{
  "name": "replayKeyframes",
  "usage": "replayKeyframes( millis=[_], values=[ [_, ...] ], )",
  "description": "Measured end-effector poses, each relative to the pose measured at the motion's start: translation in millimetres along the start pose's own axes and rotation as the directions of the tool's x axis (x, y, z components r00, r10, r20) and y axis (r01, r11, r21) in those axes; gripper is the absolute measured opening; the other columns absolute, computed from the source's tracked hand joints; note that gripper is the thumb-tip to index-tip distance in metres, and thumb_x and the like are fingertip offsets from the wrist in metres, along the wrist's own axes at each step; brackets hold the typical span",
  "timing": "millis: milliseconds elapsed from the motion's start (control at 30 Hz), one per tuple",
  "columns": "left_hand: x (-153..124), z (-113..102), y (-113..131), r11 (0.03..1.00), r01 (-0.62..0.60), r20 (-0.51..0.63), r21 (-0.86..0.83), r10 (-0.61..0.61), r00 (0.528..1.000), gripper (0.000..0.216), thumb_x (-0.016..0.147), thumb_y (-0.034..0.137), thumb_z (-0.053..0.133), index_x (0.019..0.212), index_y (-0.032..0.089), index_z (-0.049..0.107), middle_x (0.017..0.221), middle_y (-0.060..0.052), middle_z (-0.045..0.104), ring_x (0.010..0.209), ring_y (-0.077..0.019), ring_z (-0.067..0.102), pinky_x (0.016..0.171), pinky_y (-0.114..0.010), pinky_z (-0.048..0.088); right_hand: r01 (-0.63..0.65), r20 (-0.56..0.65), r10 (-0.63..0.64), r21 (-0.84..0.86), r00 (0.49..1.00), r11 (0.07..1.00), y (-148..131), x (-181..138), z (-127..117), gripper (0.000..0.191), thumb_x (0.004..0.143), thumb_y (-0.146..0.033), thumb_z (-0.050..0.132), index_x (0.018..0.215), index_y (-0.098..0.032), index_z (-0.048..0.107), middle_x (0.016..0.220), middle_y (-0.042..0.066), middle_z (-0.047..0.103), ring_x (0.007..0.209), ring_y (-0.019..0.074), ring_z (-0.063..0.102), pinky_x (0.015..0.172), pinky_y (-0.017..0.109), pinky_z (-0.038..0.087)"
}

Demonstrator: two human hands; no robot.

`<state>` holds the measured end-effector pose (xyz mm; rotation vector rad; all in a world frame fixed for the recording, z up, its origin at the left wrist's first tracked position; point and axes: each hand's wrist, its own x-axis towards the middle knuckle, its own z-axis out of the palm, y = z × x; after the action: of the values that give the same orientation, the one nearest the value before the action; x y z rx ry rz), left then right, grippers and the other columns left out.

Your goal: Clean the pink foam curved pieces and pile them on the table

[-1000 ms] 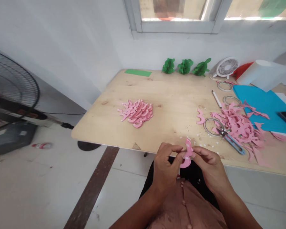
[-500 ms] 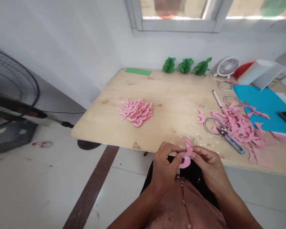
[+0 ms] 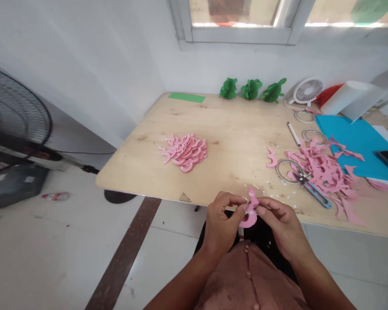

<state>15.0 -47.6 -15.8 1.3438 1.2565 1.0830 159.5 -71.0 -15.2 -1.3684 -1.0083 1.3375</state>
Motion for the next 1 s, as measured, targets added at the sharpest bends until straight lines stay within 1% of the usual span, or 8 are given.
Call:
replayKeyframes(
  millis=[100,167,333,467,633,833,1000],
  values=[
    [0,0,0,1.000,-0.007,0.006,-0.008,0.007,1.000,0.006,0.077,0.020,0.062,0.075,0.018,0.068,0.075,-0.003,0.066,0.074,-0.0175,0.064,0.066,-0.030,0.055,-0.012,-0.045,0.012,-0.006,0.999,1.000,3,1,-1,0.025,0.074,-0.041,0.069,0.088,-0.021,0.075,0.083,0.006,0.074,0.076,0.0198,0.065,0.072,0.030,0.051],
    [0,0,0,1.000,0.001,0.011,-0.018,0.000,1.000,0.007,0.077,0.022,0.062,0.076,0.018,0.068,0.075,-0.003,0.066,0.073,-0.0174,0.064,0.065,-0.030,0.055,-0.004,-0.056,0.004,-0.009,0.998,1.000,5,2,-3,0.024,0.073,-0.042,0.069,0.086,-0.022,0.075,0.082,0.005,0.074,0.076,0.0203,0.065,0.072,0.030,0.051],
    [-1,0,1,0.999,0.022,0.020,-0.037,-0.022,1.000,0.007,0.077,0.023,0.062,0.076,0.018,0.068,0.076,-0.003,0.066,0.072,-0.0166,0.064,0.067,-0.029,0.054,0.030,-0.061,-0.031,-0.029,0.998,0.999,9,4,-5,0.022,0.075,-0.043,0.067,0.086,-0.026,0.077,0.080,0.004,0.074,0.073,0.0209,0.065,0.071,0.033,0.052],
    [-1,0,3,0.999,0.019,0.028,-0.025,-0.018,0.999,0.007,0.077,0.020,0.061,0.076,0.017,0.068,0.077,-0.003,0.066,0.071,-0.0159,0.064,0.068,-0.029,0.054,0.042,-0.046,-0.042,0.005,0.998,0.999,10,5,-6,0.020,0.076,-0.040,0.067,0.086,-0.026,0.077,0.078,0.003,0.074,0.073,0.0206,0.064,0.070,0.032,0.051],
    [-2,0,5,0.999,-0.038,0.023,0.013,0.037,0.999,0.007,0.078,0.018,0.061,0.076,0.019,0.067,0.076,-0.002,0.065,0.074,-0.0163,0.063,0.070,-0.030,0.052,0.024,-0.025,-0.023,0.040,0.999,0.999,8,4,-7,0.017,0.079,-0.036,0.065,0.084,-0.026,0.077,0.078,0.001,0.073,0.072,0.0190,0.062,0.069,0.029,0.048],
    [-2,0,9,0.989,-0.134,0.008,0.065,0.134,0.991,0.008,0.077,0.015,0.061,0.074,0.020,0.067,0.073,0.000,0.065,0.075,-0.0159,0.062,0.071,-0.029,0.050,0.033,-0.068,-0.030,0.032,0.997,0.999,10,4,-7,0.015,0.078,-0.036,0.065,0.082,-0.026,0.077,0.074,0.001,0.072,0.071,0.0187,0.061,0.067,0.028,0.048],
    [-2,1,9,0.984,-0.173,0.005,0.048,0.173,0.985,0.008,0.077,0.014,0.062,0.075,0.019,0.067,0.073,0.000,0.066,0.075,-0.0156,0.061,0.070,-0.029,0.049,0.054,-0.123,-0.054,-0.003,0.991,0.999,13,6,-6,0.018,0.075,-0.038,0.067,0.078,-0.023,0.077,0.066,0.003,0.069,0.066,0.0185,0.059,0.064,0.028,0.049]
  ],
)
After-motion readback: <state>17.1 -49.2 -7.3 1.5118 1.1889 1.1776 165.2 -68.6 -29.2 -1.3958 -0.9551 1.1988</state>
